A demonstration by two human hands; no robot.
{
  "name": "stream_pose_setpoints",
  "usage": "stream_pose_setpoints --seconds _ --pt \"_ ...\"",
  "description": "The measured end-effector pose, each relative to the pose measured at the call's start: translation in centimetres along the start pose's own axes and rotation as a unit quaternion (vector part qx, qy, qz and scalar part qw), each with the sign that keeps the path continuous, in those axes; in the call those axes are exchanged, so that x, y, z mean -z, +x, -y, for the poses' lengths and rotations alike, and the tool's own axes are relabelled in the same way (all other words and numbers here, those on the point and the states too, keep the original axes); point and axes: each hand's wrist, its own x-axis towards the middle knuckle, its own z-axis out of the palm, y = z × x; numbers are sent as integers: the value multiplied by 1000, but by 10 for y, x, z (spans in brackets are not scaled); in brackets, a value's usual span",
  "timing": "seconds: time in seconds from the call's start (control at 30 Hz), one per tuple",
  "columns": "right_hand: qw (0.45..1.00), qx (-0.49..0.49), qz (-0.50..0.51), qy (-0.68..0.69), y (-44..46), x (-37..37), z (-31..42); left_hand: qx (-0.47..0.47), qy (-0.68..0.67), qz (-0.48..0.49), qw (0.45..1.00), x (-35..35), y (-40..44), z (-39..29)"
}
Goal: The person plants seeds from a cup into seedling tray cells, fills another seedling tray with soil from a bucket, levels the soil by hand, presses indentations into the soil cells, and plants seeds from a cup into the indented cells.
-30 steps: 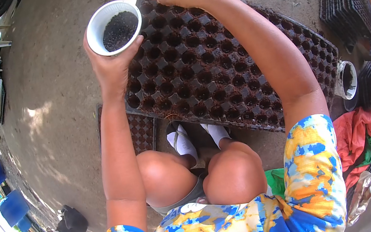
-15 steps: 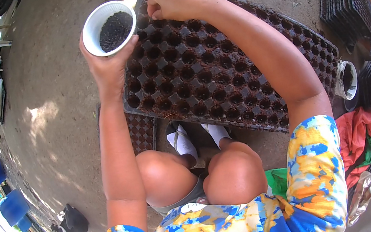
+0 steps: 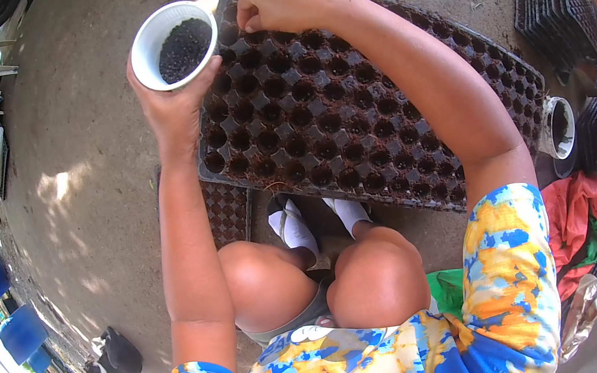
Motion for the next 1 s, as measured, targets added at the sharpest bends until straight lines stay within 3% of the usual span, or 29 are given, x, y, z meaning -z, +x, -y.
stream_pose_setpoints --seconds 0.17,0.37,0.47,0.57,0.67,0.8,0.83,0.9,1.0 --pt "1000 10 -2 8 -1 -8 -1 -3 14 -2 1000 1 1 5" --pt "999 -49 8 -13 -4 -4 9 -4 1 -3 1000 1 1 6" --pt "999 -1 47 0 -8 0 13 -4 2 -3 1000 1 1 6" --pt "998 55 -19 2 -11 -6 7 1 -7 -8 1000 0 0 3" --pt "989 45 -125 72 -11 17 30 -18 36 -1 999 2 0 6" --pt "982 98 -63 -146 1 12 69 -75 98 33 992 -13 -3 2" --pt "981 66 -29 -180 0 11 81 -75 98 37 992 -17 -4 0" --pt "979 107 -41 -170 10 -1 79 -73 101 44 991 -19 -6 -8" --pt "982 88 -49 -157 13 -1 77 -73 93 43 992 -14 -5 -4"
